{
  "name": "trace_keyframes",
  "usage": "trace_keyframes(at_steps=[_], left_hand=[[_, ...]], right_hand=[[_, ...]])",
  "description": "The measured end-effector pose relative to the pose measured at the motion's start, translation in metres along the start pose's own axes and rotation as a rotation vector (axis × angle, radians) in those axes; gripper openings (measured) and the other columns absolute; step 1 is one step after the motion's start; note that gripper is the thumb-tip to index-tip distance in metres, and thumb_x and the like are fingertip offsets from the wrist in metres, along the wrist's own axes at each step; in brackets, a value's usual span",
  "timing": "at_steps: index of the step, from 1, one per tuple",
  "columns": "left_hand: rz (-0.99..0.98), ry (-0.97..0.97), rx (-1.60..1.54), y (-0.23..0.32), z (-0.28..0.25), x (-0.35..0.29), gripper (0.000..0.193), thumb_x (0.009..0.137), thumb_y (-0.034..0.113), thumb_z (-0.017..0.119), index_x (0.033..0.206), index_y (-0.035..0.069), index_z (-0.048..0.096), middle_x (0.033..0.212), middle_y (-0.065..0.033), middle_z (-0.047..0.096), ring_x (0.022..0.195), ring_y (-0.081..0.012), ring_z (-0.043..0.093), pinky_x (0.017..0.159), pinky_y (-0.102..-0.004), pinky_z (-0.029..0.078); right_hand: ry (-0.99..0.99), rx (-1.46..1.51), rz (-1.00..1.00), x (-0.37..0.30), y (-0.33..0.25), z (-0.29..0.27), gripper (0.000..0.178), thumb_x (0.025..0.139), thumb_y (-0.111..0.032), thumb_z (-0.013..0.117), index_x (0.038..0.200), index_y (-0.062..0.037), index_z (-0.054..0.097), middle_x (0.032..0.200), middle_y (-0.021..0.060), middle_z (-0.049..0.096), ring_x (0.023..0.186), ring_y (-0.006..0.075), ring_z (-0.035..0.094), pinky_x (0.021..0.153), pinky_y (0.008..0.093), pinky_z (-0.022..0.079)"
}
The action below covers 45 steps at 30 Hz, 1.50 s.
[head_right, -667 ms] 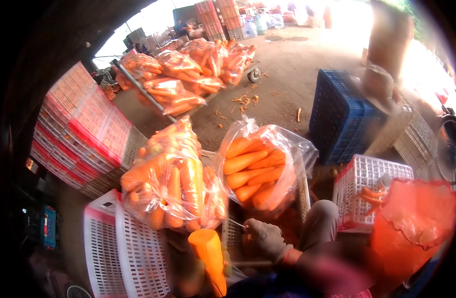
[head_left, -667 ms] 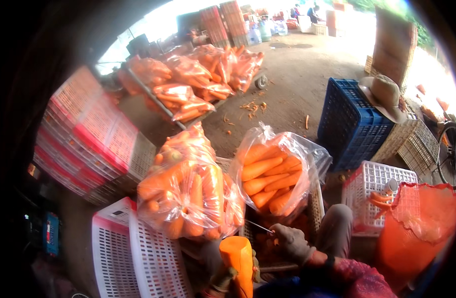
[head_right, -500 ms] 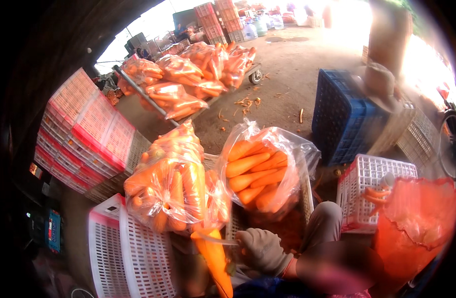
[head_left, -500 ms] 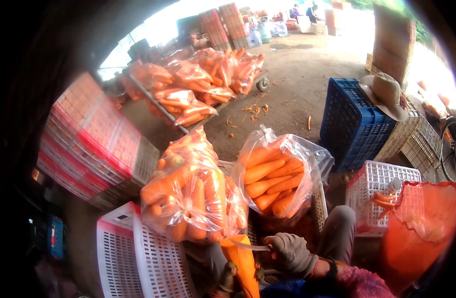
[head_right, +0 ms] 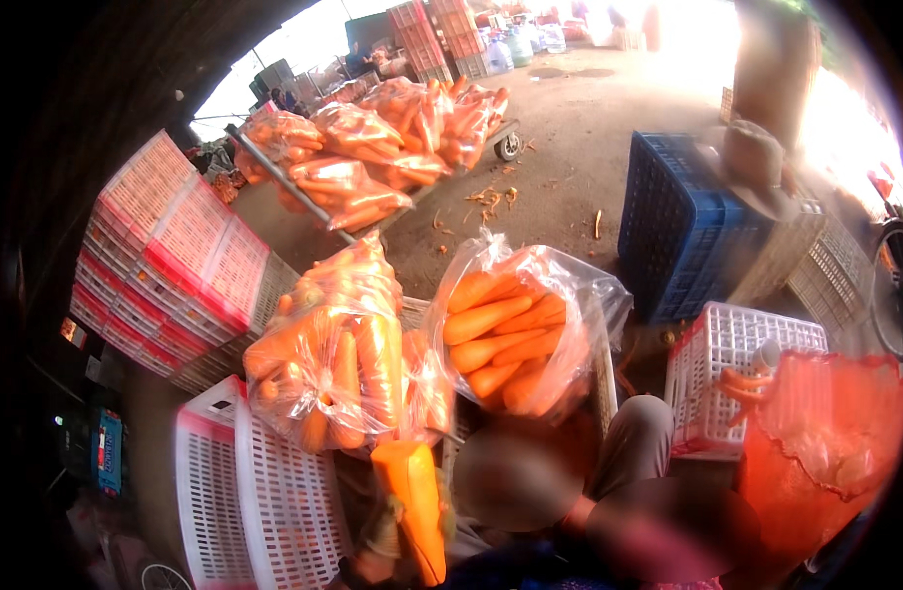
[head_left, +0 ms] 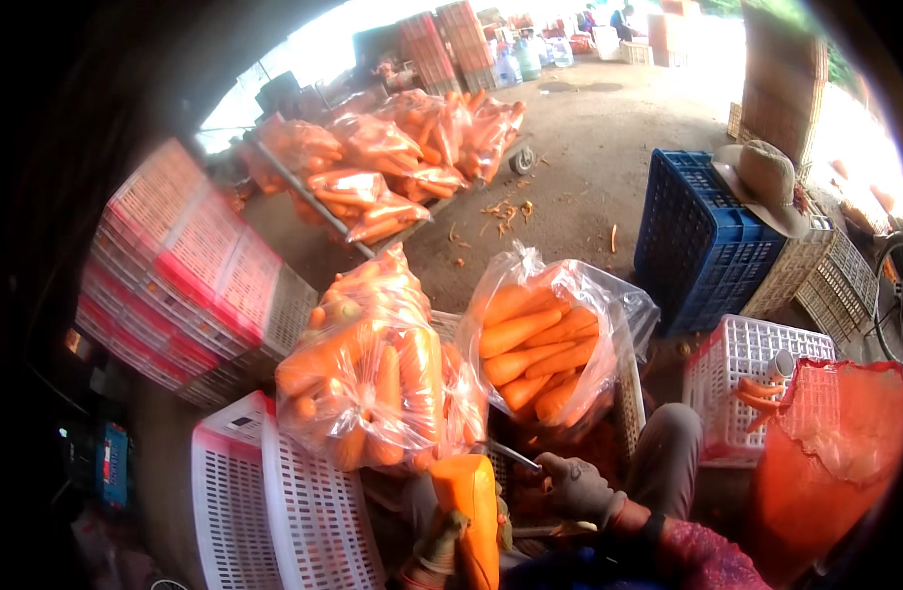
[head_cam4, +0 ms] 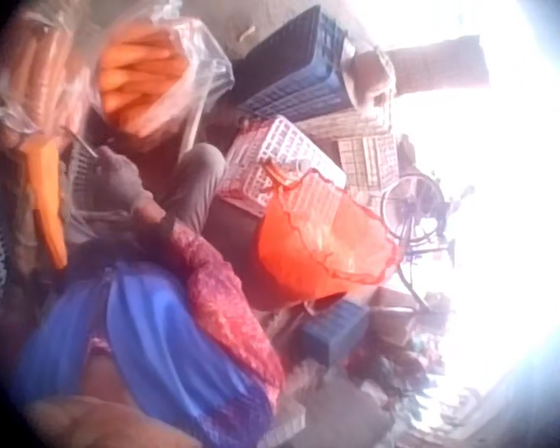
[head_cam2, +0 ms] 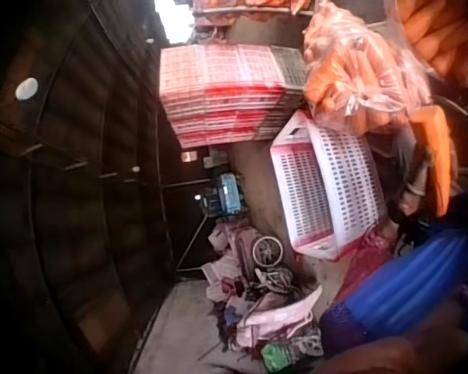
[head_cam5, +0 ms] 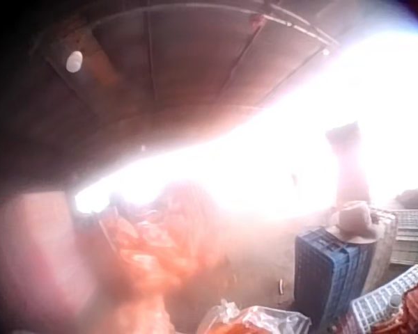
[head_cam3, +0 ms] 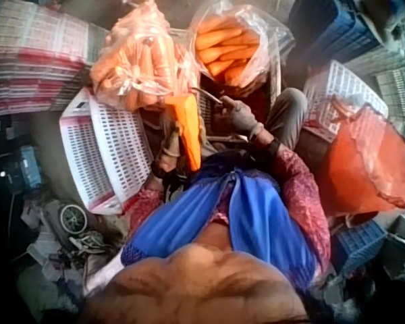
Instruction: The person peels large carrots using a handheld blade and then cuts them into smaller pieces, placing the pieces into a white plastic crate.
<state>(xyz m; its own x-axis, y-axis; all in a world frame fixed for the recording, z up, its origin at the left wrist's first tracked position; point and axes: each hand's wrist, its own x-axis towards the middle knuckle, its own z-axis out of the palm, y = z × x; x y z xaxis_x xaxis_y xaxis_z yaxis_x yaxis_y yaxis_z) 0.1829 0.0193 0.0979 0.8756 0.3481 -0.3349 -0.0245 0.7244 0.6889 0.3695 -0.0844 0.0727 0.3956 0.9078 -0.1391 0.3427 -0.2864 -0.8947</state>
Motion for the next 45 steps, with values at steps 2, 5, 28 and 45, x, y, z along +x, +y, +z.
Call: trace_keyframes(at_steps=[2, 5, 28, 45], left_hand=[[-0.067, 0.113, -0.112, 0.007, 0.025, -0.001, 0.078, 0.068, 0.057, 0.07, 0.118, 0.003, 0.045, 0.093, -0.0116, 0.058, 0.08, -0.0242, 0.059, 0.069, -0.0348, 0.051], [-0.106, 0.038, -0.072, -0.008, -0.002, 0.013, 0.078, 0.076, 0.066, 0.052, 0.12, 0.002, 0.045, 0.096, -0.0141, 0.06, 0.082, -0.0238, 0.06, 0.072, -0.0348, 0.051], [0.214, 0.38, 0.558, 0.003, 0.035, -0.026, 0.036, 0.073, 0.018, 0.076, 0.101, 0.003, 0.059, 0.08, 0.0008, 0.059, 0.064, -0.0066, 0.053, 0.056, -0.0225, 0.045], [0.424, 0.46, 0.212, 0.073, 0.006, -0.234, 0.042, 0.075, 0.026, 0.072, 0.102, -0.001, 0.055, 0.068, -0.0083, 0.057, 0.052, -0.016, 0.054, 0.048, -0.0268, 0.043]], right_hand=[[-0.055, 0.277, 0.103, 0.002, -0.02, -0.01, 0.033, 0.077, -0.02, 0.067, 0.106, -0.0047, 0.059, 0.082, 0.0051, 0.062, 0.076, 0.0118, 0.057, 0.07, 0.0267, 0.046], [-0.196, 0.661, 0.038, 0.021, 0.002, -0.011, 0.037, 0.078, -0.021, 0.068, 0.107, -0.0005, 0.058, 0.093, 0.0032, 0.059, 0.084, 0.0123, 0.054, 0.076, 0.0266, 0.044], [-0.048, 0.558, -0.181, 0.033, -0.038, -0.003, 0.034, 0.074, -0.007, 0.066, 0.105, -0.002, 0.054, 0.084, 0.0016, 0.058, 0.072, 0.0081, 0.053, 0.066, 0.0239, 0.045], [-0.035, -0.134, -1.301, 0.019, -0.216, 0.15, 0.015, 0.072, -0.007, 0.061, 0.082, -0.0042, 0.049, 0.06, 0.0108, 0.054, 0.05, 0.032, 0.055, 0.046, 0.0386, 0.044]])
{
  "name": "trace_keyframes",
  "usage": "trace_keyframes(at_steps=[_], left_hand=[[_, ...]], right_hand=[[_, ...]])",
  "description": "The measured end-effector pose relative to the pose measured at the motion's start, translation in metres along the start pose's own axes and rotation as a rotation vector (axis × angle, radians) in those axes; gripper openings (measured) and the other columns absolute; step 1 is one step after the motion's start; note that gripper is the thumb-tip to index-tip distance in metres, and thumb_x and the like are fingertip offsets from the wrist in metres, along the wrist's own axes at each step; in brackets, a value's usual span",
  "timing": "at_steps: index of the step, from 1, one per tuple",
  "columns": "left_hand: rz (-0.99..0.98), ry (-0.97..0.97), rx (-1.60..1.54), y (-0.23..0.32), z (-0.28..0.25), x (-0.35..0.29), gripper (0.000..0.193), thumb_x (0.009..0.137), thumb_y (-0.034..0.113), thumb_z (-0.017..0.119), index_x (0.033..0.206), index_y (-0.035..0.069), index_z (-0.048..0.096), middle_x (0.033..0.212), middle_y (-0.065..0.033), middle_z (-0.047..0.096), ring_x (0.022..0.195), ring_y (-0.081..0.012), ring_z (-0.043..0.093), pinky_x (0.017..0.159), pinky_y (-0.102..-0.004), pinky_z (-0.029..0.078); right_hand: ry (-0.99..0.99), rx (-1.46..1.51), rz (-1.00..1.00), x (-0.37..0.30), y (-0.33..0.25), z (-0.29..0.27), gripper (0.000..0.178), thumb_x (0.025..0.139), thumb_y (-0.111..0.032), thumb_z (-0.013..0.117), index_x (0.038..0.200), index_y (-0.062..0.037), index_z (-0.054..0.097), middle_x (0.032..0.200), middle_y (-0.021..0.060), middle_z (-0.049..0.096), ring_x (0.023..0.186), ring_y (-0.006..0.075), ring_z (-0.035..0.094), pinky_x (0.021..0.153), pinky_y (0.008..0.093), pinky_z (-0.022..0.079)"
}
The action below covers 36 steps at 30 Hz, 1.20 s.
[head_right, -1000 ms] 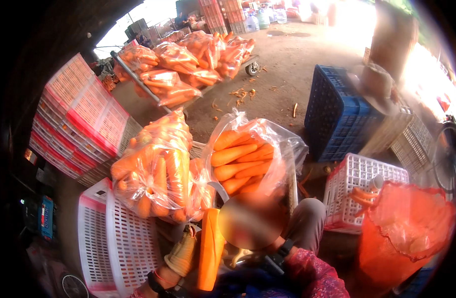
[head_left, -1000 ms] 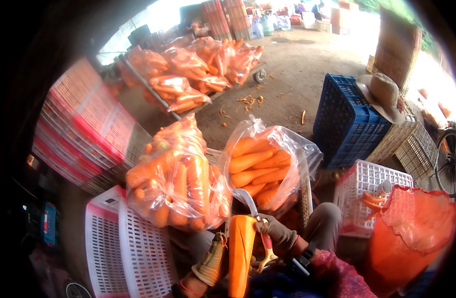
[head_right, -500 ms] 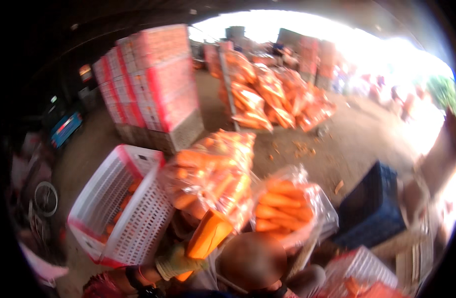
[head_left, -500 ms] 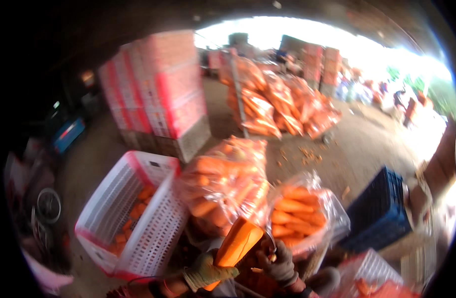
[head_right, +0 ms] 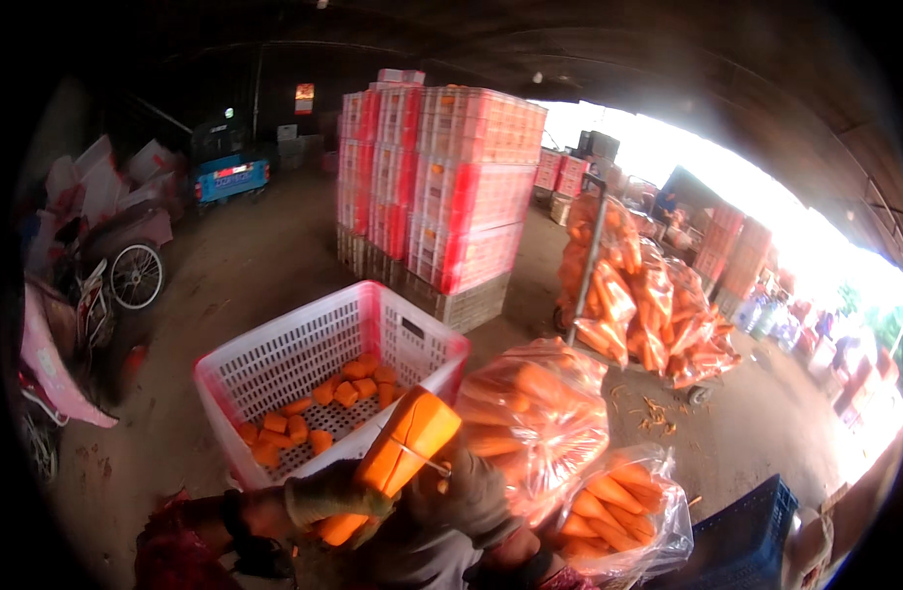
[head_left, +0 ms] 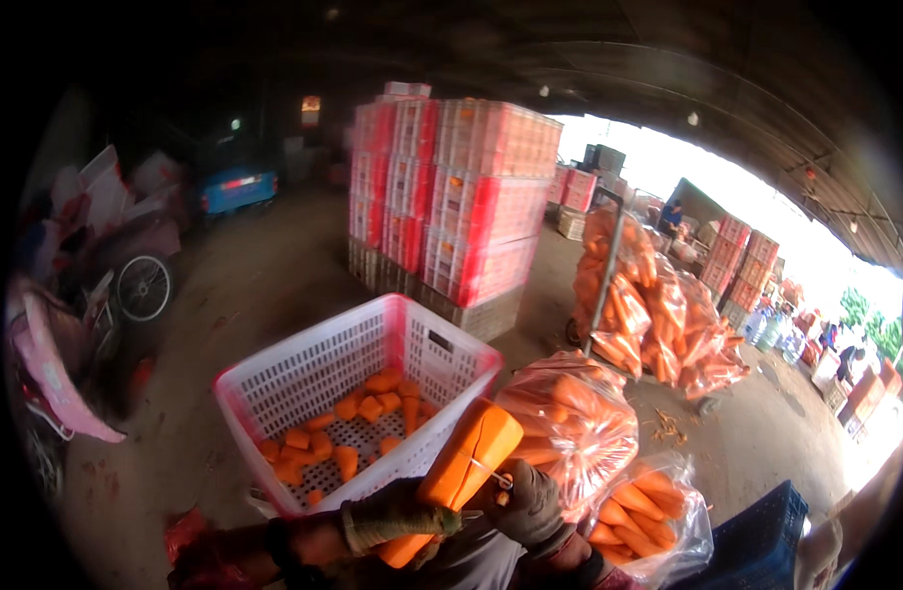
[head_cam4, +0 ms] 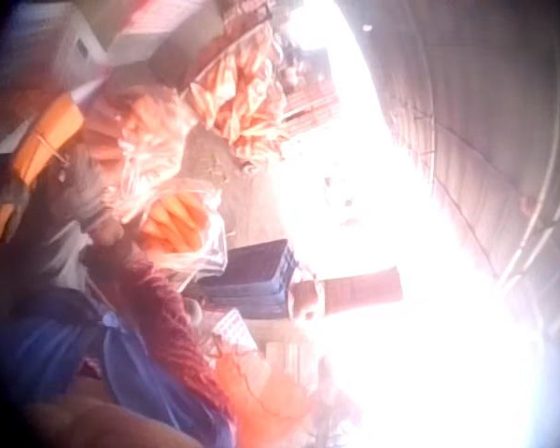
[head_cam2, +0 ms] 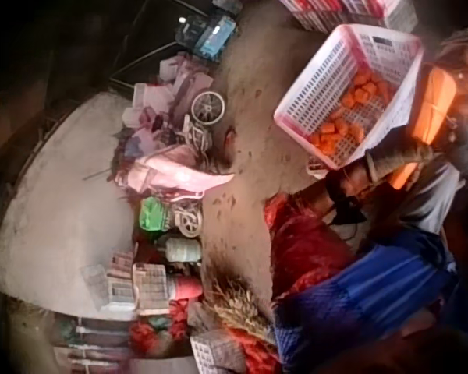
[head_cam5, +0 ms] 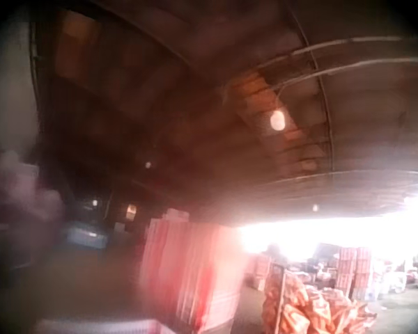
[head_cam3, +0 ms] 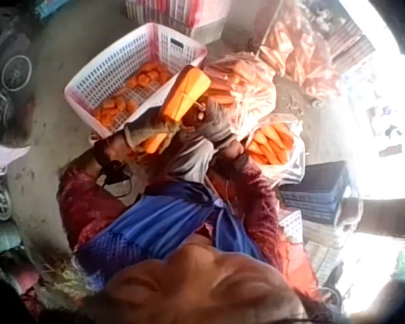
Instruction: The person peels large carrots using a handheld blade and then cuts them into smaller pieces, placing the pieces into a white plastic crate.
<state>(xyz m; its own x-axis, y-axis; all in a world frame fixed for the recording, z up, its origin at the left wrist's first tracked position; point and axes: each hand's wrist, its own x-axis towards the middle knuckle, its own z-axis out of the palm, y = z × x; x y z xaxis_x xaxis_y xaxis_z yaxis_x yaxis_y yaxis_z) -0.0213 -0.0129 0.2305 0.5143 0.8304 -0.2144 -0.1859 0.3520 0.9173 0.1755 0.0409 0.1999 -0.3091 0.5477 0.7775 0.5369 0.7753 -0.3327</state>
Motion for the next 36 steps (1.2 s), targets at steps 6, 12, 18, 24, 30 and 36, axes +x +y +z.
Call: trace_keyframes(at_steps=[6, 12, 18, 24, 30, 36], left_hand=[[0.235, 0.219, 0.374, -0.003, -0.058, 0.02, 0.045, 0.077, 0.019, 0.07, 0.113, 0.001, 0.052, 0.088, -0.0057, 0.06, 0.075, -0.0109, 0.058, 0.065, -0.0265, 0.048], [0.188, -0.141, -0.441, 0.004, -0.066, -0.028, 0.034, 0.083, 0.027, 0.062, 0.101, 0.001, 0.05, 0.068, -0.0054, 0.052, 0.048, -0.0139, 0.05, 0.044, -0.0247, 0.042], [0.416, 0.383, 0.239, -0.003, -0.113, -0.003, 0.03, 0.075, 0.016, 0.071, 0.097, 0.002, 0.056, 0.072, -0.0047, 0.059, 0.056, -0.0102, 0.054, 0.05, -0.0252, 0.046], [0.38, 0.304, -0.392, 0.028, -0.134, -0.036, 0.04, 0.079, 0.023, 0.066, 0.109, 0.002, 0.049, 0.075, -0.0063, 0.055, 0.06, -0.0154, 0.057, 0.052, -0.0287, 0.049], [0.316, 0.291, -0.445, 0.008, -0.136, -0.033, 0.042, 0.084, 0.038, 0.058, 0.105, 0.002, 0.05, 0.075, -0.0057, 0.055, 0.052, -0.014, 0.051, 0.047, -0.0236, 0.042], [0.398, -0.065, -0.719, -0.029, -0.107, -0.029, 0.069, 0.083, 0.067, 0.037, 0.105, 0.003, 0.048, 0.062, -0.0032, 0.044, 0.038, -0.0122, 0.032, 0.037, -0.0253, 0.029]], right_hand=[[-0.215, -0.132, 0.007, 0.019, 0.029, 0.041, 0.022, 0.073, -0.017, 0.061, 0.088, -0.0072, 0.049, 0.069, 0.0123, 0.056, 0.058, 0.0328, 0.057, 0.052, 0.0426, 0.045], [-0.273, 0.003, -0.116, 0.061, 0.006, 0.093, 0.023, 0.075, -0.017, 0.059, 0.094, -0.0064, 0.05, 0.074, 0.0133, 0.059, 0.066, 0.0333, 0.06, 0.057, 0.0434, 0.048], [-0.697, -0.293, -0.088, 0.096, 0.024, 0.104, 0.034, 0.079, -0.025, 0.052, 0.103, -0.0026, 0.049, 0.085, 0.0193, 0.064, 0.079, 0.0341, 0.063, 0.072, 0.0424, 0.049], [-0.795, -0.227, 0.168, 0.113, -0.003, 0.099, 0.034, 0.079, -0.028, 0.054, 0.104, -0.005, 0.053, 0.091, 0.019, 0.064, 0.087, 0.0354, 0.061, 0.076, 0.0419, 0.048], [-0.478, 0.145, 0.361, 0.085, -0.005, 0.088, 0.03, 0.076, -0.025, 0.061, 0.099, -0.0065, 0.055, 0.087, 0.0131, 0.065, 0.078, 0.0315, 0.063, 0.072, 0.0395, 0.051], [-0.279, 0.115, 0.124, 0.055, -0.024, 0.089, 0.023, 0.076, -0.022, 0.061, 0.091, -0.0082, 0.05, 0.07, 0.0077, 0.06, 0.067, 0.028, 0.061, 0.06, 0.0367, 0.05]])
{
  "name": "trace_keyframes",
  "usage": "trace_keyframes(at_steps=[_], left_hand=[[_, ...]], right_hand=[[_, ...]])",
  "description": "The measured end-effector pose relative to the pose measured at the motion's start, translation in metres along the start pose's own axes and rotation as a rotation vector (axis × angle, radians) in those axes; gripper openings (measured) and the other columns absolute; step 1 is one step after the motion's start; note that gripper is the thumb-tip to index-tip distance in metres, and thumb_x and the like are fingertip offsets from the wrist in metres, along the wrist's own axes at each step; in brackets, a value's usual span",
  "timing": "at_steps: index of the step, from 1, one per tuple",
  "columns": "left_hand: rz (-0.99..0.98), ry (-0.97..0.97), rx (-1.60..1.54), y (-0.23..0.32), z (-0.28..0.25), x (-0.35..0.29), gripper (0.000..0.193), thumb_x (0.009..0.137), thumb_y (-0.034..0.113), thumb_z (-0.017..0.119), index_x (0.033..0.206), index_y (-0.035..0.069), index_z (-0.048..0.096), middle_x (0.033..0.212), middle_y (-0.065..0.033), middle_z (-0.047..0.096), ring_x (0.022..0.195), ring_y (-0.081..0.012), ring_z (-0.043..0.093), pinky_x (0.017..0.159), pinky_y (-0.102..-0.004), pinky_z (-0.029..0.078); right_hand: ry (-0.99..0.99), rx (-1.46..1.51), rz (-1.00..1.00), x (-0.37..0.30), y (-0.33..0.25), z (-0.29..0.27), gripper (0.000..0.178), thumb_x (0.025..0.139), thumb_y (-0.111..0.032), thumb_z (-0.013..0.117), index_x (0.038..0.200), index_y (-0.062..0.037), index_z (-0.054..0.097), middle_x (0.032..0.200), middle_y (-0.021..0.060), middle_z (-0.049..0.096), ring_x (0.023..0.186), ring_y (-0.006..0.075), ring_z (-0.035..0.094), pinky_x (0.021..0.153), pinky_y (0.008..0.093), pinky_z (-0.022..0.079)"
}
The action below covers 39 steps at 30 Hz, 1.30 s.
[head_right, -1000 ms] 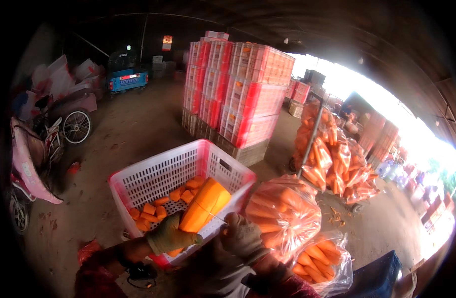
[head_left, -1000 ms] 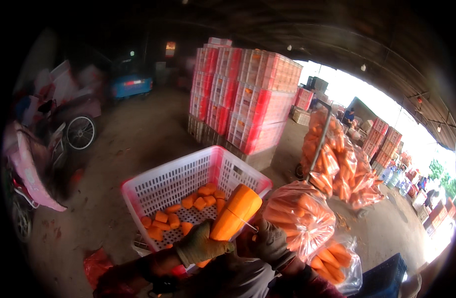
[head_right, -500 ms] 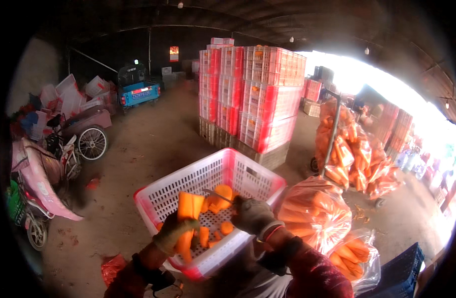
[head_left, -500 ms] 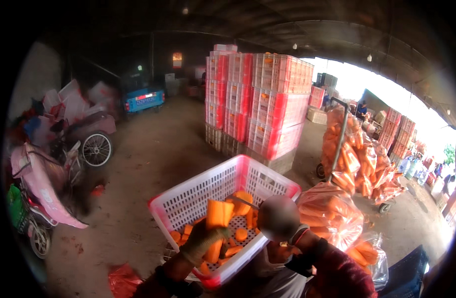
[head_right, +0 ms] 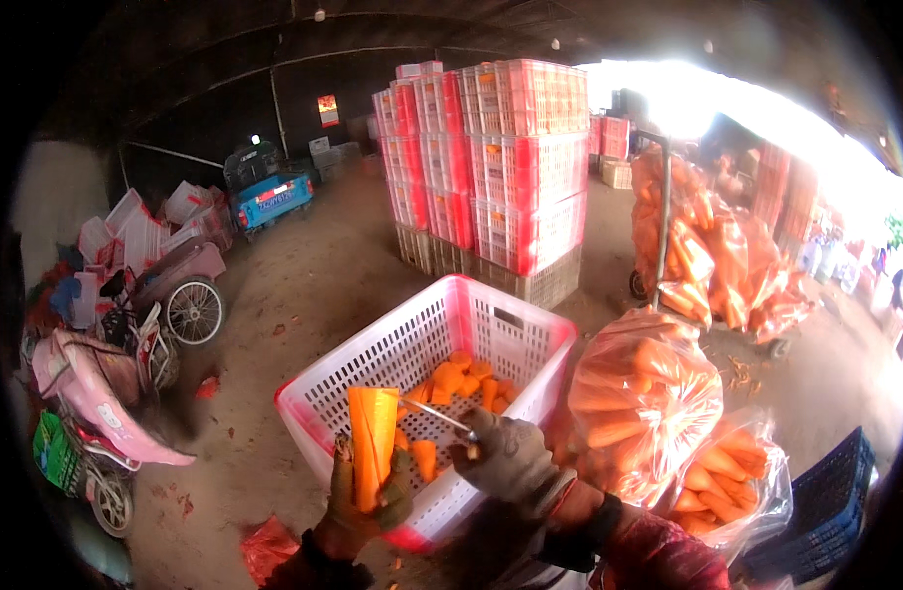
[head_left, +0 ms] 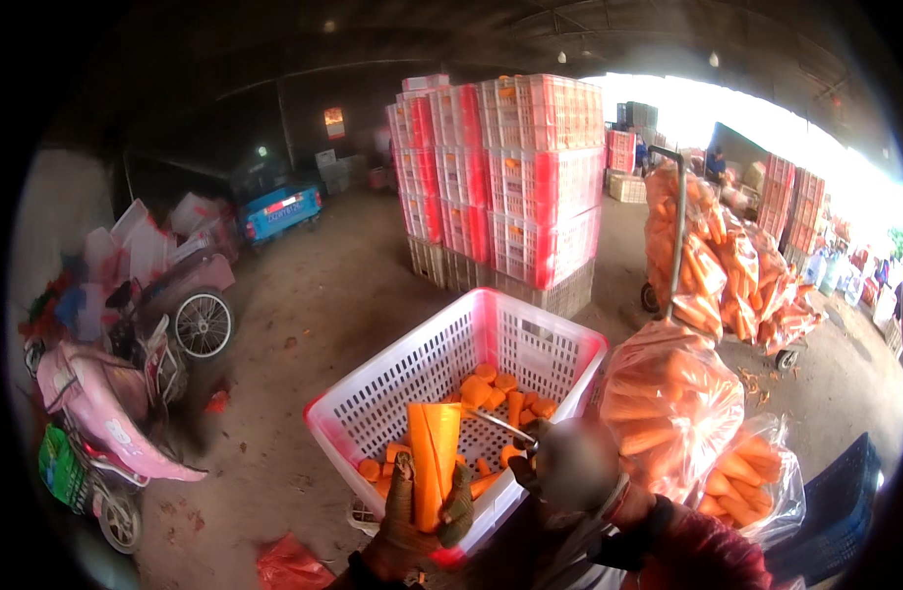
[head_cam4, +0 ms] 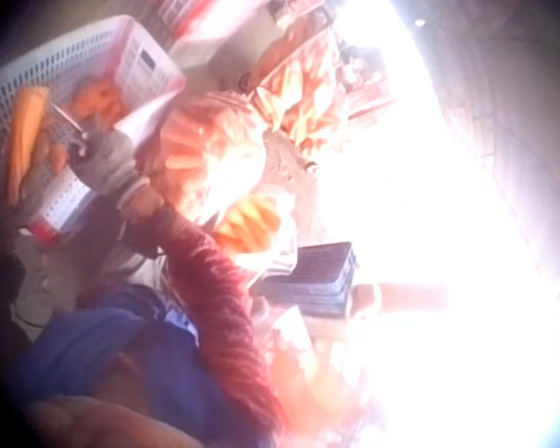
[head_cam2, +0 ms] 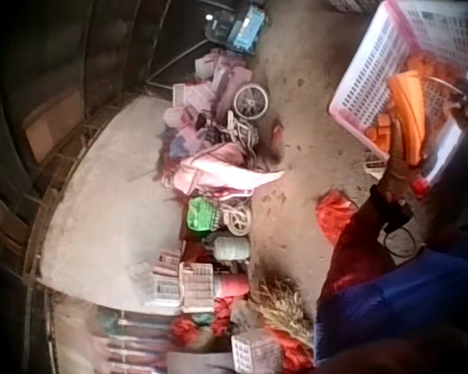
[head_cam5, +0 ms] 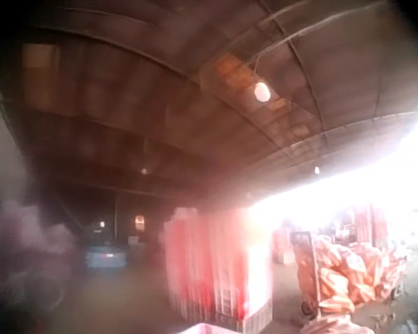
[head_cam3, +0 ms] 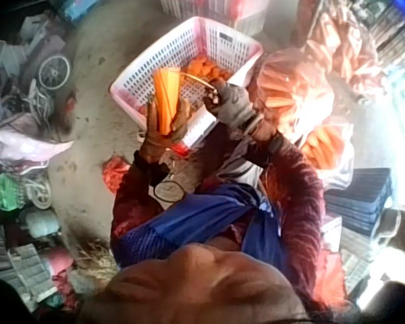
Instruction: The person peels large carrots using a handheld blade and then cuts them into smaller pieces, placing the pieces into a white plastic crate.
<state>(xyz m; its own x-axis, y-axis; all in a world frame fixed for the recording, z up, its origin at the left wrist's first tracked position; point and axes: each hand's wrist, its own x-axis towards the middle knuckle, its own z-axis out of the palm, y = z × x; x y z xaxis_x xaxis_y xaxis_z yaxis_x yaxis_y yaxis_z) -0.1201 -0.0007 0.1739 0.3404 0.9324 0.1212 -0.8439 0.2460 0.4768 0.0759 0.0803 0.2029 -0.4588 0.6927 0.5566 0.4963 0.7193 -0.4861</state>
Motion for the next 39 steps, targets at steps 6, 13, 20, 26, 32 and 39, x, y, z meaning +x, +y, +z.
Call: trace_keyframes(at_steps=[6, 13, 20, 26, 32, 39], left_hand=[[-0.078, -0.021, 0.039, -0.013, 0.009, 0.006, 0.076, 0.077, 0.072, 0.043, 0.107, 0.002, 0.048, 0.064, -0.0063, 0.046, 0.044, -0.0123, 0.036, 0.041, -0.0231, 0.03], [-0.02, 0.125, 0.312, -0.012, 0.015, 0.005, 0.063, 0.079, 0.058, 0.055, 0.1, -0.001, 0.05, 0.07, -0.0074, 0.051, 0.048, -0.0131, 0.042, 0.044, -0.0228, 0.033], [-0.154, 0.046, 0.616, -0.006, 0.044, 0.011, 0.039, 0.076, 0.021, 0.062, 0.104, -0.002, 0.049, 0.064, -0.0054, 0.048, 0.044, -0.014, 0.043, 0.039, -0.0248, 0.033], [0.055, 0.459, 1.04, 0.002, 0.043, 0.028, 0.013, 0.075, 0.007, 0.066, 0.085, 0.001, 0.059, 0.07, -0.0023, 0.058, 0.05, -0.0096, 0.05, 0.044, -0.023, 0.04], [0.237, 0.528, 1.046, 0.018, 0.022, 0.032, 0.036, 0.073, 0.003, 0.067, 0.104, -0.002, 0.05, 0.081, -0.0086, 0.06, 0.053, -0.0104, 0.054, 0.039, -0.0235, 0.043], [0.573, 0.641, 1.834, 0.039, -0.003, 0.045, 0.062, 0.073, 0.011, 0.072, 0.125, -0.002, 0.041, 0.12, -0.018, 0.053, 0.099, -0.0235, 0.057, 0.079, -0.0295, 0.048]], right_hand=[[0.063, -0.243, -0.24, -0.012, -0.002, -0.01, 0.009, 0.08, -0.018, 0.054, 0.081, -0.0106, 0.05, 0.077, 0.0037, 0.045, 0.071, 0.0197, 0.047, 0.062, 0.0285, 0.042], [0.019, -0.279, -0.343, -0.02, 0.0, -0.009, 0.015, 0.08, -0.019, 0.054, 0.091, -0.0091, 0.055, 0.09, 0.0043, 0.053, 0.084, 0.0228, 0.052, 0.071, 0.036, 0.045], [0.225, -0.505, -0.489, -0.02, 0.022, 0.003, 0.019, 0.074, -0.018, 0.059, 0.091, -0.01, 0.059, 0.091, 0.0054, 0.055, 0.086, 0.0234, 0.055, 0.072, 0.0352, 0.046], [-0.036, -0.296, -0.447, 0.018, 0.026, 0.002, 0.018, 0.073, -0.011, 0.054, 0.089, -0.0053, 0.058, 0.096, 0.0124, 0.055, 0.088, 0.0254, 0.055, 0.067, 0.0372, 0.046], [0.102, -0.191, -0.381, 0.033, 0.048, 0.036, 0.014, 0.068, -0.012, 0.057, 0.08, -0.0059, 0.059, 0.07, 0.0082, 0.055, 0.063, 0.0279, 0.055, 0.06, 0.0379, 0.047], [-0.172, -0.207, -0.082, -0.001, 0.065, -0.011, 0.017, 0.079, -0.022, 0.055, 0.082, -0.0063, 0.059, 0.066, 0.0074, 0.056, 0.057, 0.0223, 0.053, 0.051, 0.0358, 0.042]])
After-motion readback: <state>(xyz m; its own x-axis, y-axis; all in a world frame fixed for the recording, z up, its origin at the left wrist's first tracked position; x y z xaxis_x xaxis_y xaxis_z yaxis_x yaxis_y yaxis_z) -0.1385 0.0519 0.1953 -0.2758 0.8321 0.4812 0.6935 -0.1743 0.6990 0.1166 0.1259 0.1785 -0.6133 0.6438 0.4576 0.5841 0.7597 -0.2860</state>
